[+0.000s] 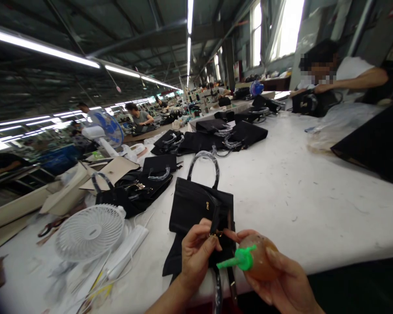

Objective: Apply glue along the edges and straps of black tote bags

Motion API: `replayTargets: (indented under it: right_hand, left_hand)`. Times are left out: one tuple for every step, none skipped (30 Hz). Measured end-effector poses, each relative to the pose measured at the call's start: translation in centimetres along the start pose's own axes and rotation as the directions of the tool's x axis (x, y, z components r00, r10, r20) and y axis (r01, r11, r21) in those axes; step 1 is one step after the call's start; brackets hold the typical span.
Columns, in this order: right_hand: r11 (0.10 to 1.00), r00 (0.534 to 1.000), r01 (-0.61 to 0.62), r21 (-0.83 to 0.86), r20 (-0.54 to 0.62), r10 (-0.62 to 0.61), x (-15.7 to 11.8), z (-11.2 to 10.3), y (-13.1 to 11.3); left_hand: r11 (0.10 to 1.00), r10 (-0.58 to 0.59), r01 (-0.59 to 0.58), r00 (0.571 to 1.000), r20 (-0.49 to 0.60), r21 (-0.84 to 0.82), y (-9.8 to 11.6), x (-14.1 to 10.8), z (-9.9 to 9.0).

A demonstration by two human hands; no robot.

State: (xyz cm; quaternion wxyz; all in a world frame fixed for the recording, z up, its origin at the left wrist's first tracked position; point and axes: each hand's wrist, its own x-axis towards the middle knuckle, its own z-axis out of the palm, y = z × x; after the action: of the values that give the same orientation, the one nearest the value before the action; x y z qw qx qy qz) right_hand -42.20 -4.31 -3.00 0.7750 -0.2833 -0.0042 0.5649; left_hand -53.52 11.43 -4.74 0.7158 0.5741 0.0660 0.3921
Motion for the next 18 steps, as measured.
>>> replayTargets:
  right_hand:
    - [1.000, 1.000, 0.015, 0.000, 0.017, -0.015, 0.3, 0.0, 0.0]
    - [1.000, 0.999, 0.031, 0.003, 0.034, -0.031, 0.6, -0.1, 0.1]
    - [0.999, 0.998, 0.050, 0.007, 0.045, -0.051, 0.9, -0.3, 0.1]
    - [0.998, 0.997, 0.065, 0.009, 0.046, -0.065, 1.2, -0.6, 0.2]
    - [0.997, 0.996, 0.077, 0.009, 0.034, -0.078, 1.3, -0.8, 0.4]
    - [0.996, 0.996, 0.084, 0.002, 0.014, -0.084, 1.3, -1.0, 0.5]
    - [0.996, 0.996, 0.090, -0.013, -0.014, -0.090, 1.2, -1.1, 0.6]
    - [0.995, 0.994, 0.100, -0.031, -0.045, -0.101, 0.9, -1.0, 0.8]
    - [0.993, 0.991, 0.109, -0.046, -0.072, -0.112, 0.6, -0.7, 0.9]
    - [0.991, 0.988, 0.119, -0.057, -0.088, -0.123, 0.3, -0.4, 1.0]
    - [0.989, 0.986, 0.135, -0.060, -0.094, -0.140, 0.0, 0.0, 1.1]
    - [0.986, 0.983, 0.155, -0.058, -0.092, -0.160, -0.2, 0.5, 1.1]
    - [0.983, 0.980, 0.176, -0.053, -0.085, -0.180, -0.3, 0.9, 1.1]
    - [0.980, 0.978, 0.191, -0.048, -0.073, -0.194, -0.4, 1.2, 1.0]
    - [0.978, 0.977, 0.204, -0.047, -0.061, -0.206, -0.3, 1.5, 0.9]
    - [0.977, 0.976, 0.210, -0.046, -0.053, -0.213, -0.1, 1.7, 0.7]
    - [0.977, 0.977, 0.206, -0.047, -0.045, -0.209, 0.2, 1.8, 0.5]
    - [0.979, 0.980, 0.195, -0.050, -0.032, -0.197, 0.5, 1.8, 0.4]
  left_hand:
    - [1.000, -0.015, 0.015, 1.000, -0.010, 0.001, -0.1, -0.1, -0.1]
    - [1.000, -0.028, 0.028, 0.999, -0.035, 0.000, -0.1, -0.2, -0.1]
    - [0.999, -0.035, 0.035, 0.997, -0.064, -0.001, -0.1, -0.2, -0.2]
    - [0.999, -0.039, 0.039, 0.995, -0.090, -0.002, -0.2, -0.1, -0.2]
    - [0.999, -0.040, 0.040, 0.994, -0.106, -0.003, -0.2, -0.1, -0.2]
    - [0.999, -0.043, 0.043, 0.993, -0.111, -0.002, -0.2, 0.0, -0.2]
    - [0.999, -0.048, 0.048, 0.993, -0.109, -0.002, -0.2, 0.1, -0.1]
    - [0.999, -0.054, 0.055, 0.993, -0.107, -0.001, -0.2, 0.2, 0.0]
    - [0.998, -0.061, 0.061, 0.993, -0.105, 0.002, -0.2, 0.3, 0.1]
    - [0.998, -0.069, 0.070, 0.992, -0.106, 0.007, -0.3, 0.3, 0.2]
    - [0.997, -0.079, 0.081, 0.991, -0.107, 0.009, -0.3, 0.3, 0.2]
    - [0.996, -0.090, 0.092, 0.990, -0.105, 0.009, -0.4, 0.2, 0.3]
    - [0.995, -0.102, 0.103, 0.990, -0.102, 0.005, -0.5, 0.1, 0.3]
    - [0.994, -0.112, 0.113, 0.989, -0.097, -0.003, -0.6, 0.0, 0.3]
    - [0.993, -0.120, 0.120, 0.989, -0.091, -0.012, -0.7, -0.2, 0.2]
    - [0.992, -0.123, 0.122, 0.989, -0.084, -0.020, -0.9, -0.3, 0.1]
    - [0.992, -0.124, 0.123, 0.989, -0.076, -0.022, -1.0, -0.4, 0.1]
    - [0.992, -0.125, 0.124, 0.990, -0.066, -0.015, -1.0, -0.5, 0.0]
